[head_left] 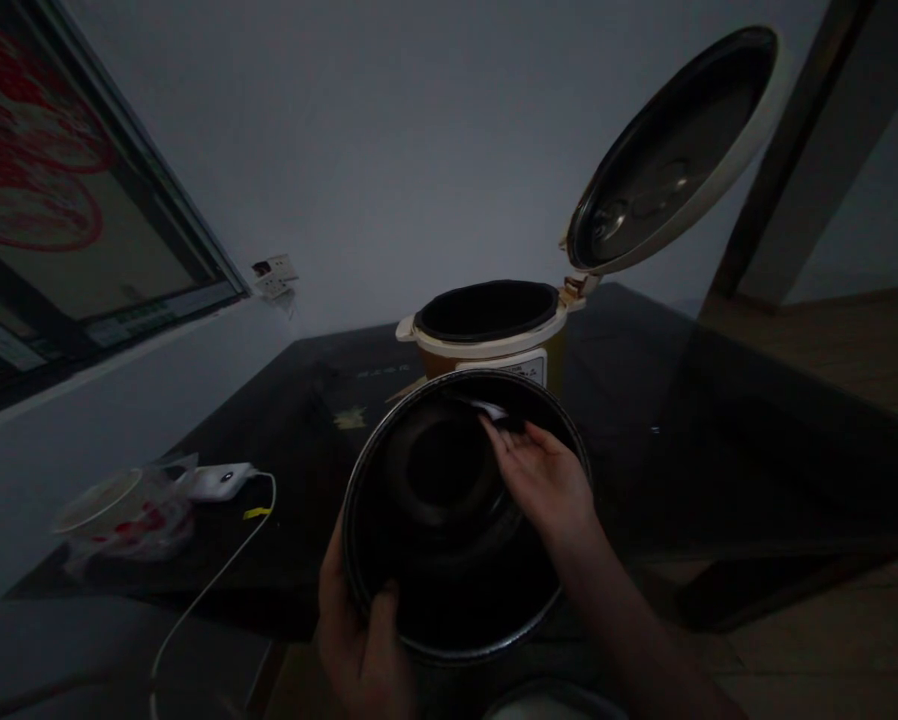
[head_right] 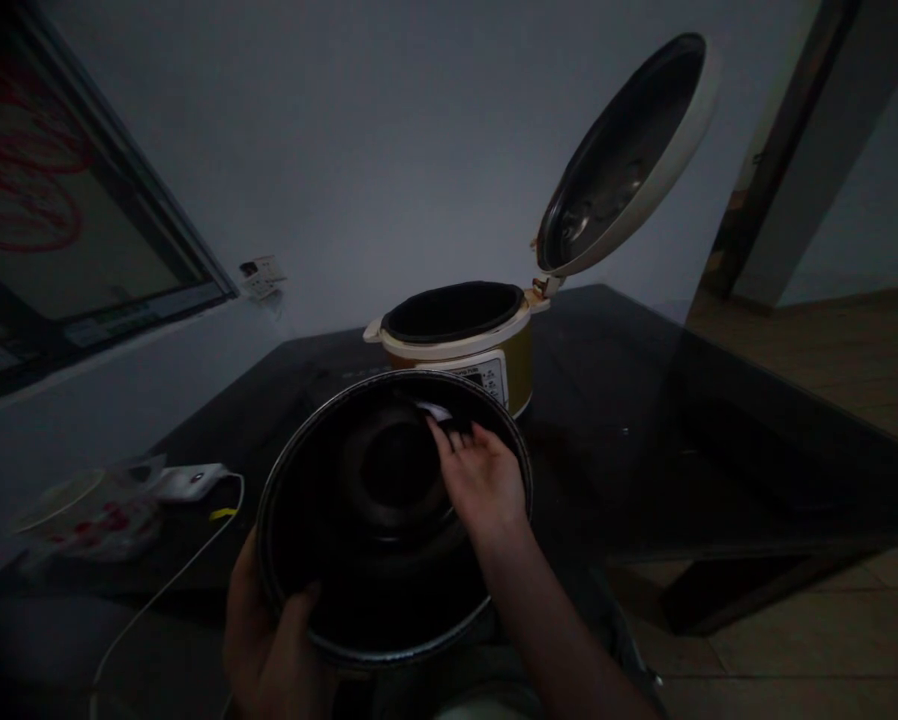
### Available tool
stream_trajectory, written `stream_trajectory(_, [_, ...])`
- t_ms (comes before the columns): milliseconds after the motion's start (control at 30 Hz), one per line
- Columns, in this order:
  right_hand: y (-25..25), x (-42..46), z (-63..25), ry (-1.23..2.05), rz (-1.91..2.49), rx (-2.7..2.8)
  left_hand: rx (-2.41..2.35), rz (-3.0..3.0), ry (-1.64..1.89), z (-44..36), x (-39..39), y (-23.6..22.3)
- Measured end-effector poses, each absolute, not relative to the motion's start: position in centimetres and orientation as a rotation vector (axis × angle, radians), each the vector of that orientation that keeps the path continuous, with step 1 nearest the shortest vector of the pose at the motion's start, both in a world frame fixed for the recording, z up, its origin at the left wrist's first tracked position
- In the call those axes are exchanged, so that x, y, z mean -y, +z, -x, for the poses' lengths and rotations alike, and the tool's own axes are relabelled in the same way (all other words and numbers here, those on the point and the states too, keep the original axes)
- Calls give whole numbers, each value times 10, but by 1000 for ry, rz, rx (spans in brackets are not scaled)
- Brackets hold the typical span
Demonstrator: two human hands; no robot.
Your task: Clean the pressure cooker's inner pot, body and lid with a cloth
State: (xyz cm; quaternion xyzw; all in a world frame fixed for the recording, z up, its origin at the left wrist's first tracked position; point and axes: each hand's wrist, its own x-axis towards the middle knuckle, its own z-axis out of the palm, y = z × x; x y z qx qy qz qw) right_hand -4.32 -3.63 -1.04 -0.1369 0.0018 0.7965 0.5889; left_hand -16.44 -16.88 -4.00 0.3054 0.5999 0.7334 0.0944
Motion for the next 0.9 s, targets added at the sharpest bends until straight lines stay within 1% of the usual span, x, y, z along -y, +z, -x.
stream_trajectory(167, [11, 37, 55, 1928, 244, 105, -1750, -871, 2188, 165, 169, -42])
stream_trajectory(367, [33, 70, 87, 2125, 109, 286, -1754, -970, 2163, 162, 169, -40])
stream_trajectory(533, [35, 75, 86, 2197, 150, 188, -1772, -967, 2162, 161, 167, -38])
stream_trajectory(667, [37, 62, 67, 2165, 165, 57, -1755, -1035, 2187, 158, 167, -35])
stream_trajectory(800, [36, 57, 48, 2017, 162, -72, -1764, -976, 2175, 154, 167, -35])
stream_trajectory(900, [32, 60, 37, 1908, 221, -183, -1766, -854, 2228, 152, 165, -37])
